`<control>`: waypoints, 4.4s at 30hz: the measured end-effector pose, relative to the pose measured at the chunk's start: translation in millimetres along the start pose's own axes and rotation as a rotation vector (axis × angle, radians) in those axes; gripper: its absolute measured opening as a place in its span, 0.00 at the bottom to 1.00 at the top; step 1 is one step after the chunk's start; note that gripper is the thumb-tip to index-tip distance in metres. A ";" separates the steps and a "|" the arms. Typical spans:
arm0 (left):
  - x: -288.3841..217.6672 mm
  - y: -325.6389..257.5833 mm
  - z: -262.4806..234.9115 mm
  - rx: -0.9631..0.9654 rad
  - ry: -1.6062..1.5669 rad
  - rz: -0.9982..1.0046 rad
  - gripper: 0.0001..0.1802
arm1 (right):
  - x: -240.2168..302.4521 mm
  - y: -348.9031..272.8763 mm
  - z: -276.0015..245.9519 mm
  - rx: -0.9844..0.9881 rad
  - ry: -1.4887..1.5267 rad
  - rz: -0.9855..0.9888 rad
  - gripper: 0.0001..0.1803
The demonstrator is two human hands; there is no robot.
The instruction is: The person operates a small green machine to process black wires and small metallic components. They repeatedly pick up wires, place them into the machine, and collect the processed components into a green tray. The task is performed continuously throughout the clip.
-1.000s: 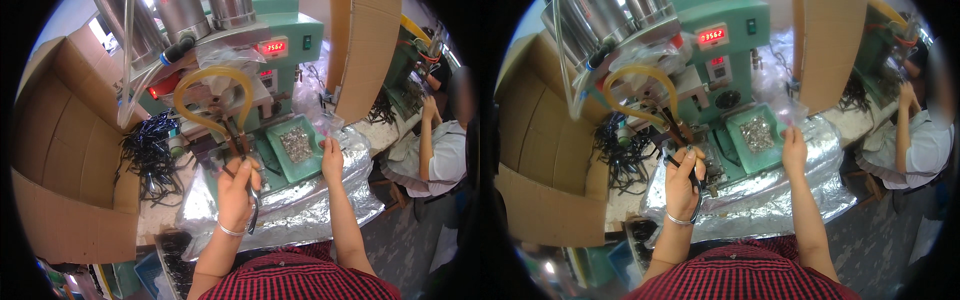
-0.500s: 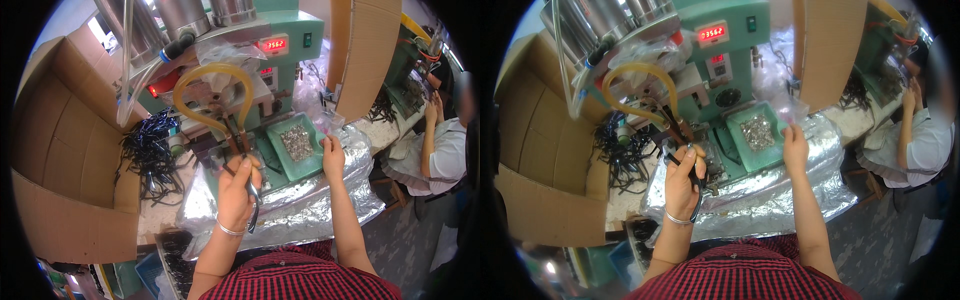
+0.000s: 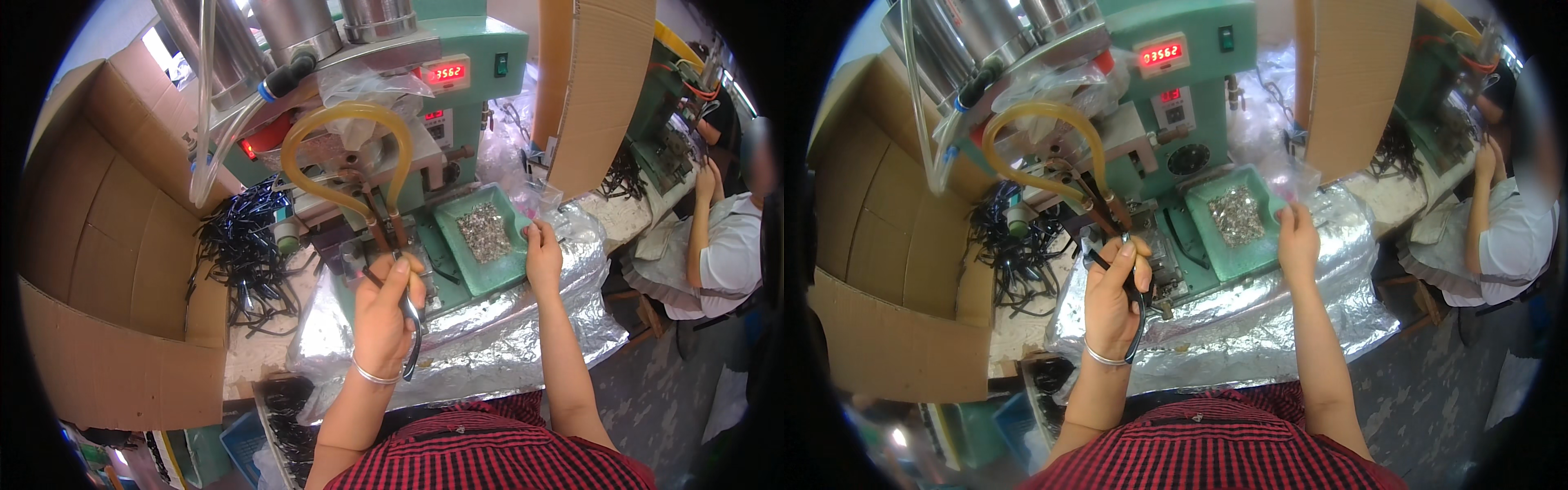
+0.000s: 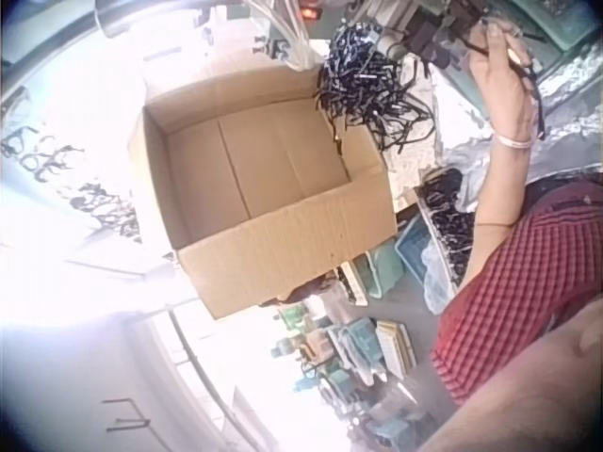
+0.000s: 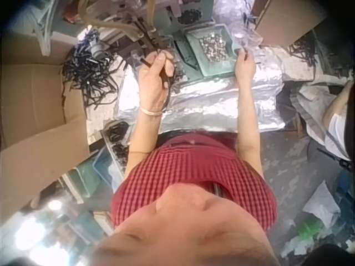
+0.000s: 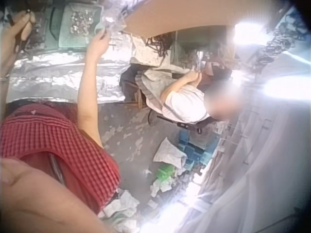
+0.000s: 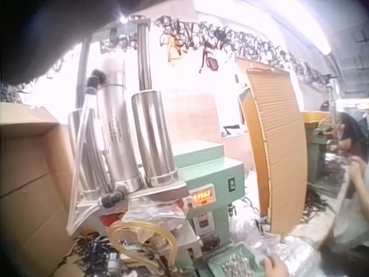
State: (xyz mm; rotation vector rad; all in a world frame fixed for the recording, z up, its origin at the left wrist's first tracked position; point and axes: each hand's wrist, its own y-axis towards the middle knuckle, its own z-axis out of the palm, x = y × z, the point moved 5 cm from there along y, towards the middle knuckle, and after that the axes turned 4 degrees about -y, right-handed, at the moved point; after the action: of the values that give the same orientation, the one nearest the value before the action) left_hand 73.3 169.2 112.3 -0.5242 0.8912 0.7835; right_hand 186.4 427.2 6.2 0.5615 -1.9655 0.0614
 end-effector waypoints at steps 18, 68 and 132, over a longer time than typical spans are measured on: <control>0.9 0.5 -2.0 0.000 0.001 0.009 0.11 | -3.6 2.7 -0.4 -0.012 -0.041 -0.029 0.17; 3.8 0.4 1.8 -0.033 0.000 0.028 0.11 | -7.4 3.6 -3.0 -0.074 -0.019 -0.013 0.17; 3.7 -5.8 7.3 -0.091 0.021 0.137 0.08 | -11.0 1.8 0.8 0.012 -0.087 0.086 0.22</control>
State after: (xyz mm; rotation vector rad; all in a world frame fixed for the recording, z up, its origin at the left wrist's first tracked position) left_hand 82.8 172.1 113.7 -0.5562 0.9214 0.9476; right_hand 188.8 432.5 -3.3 0.4948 -2.0750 0.1041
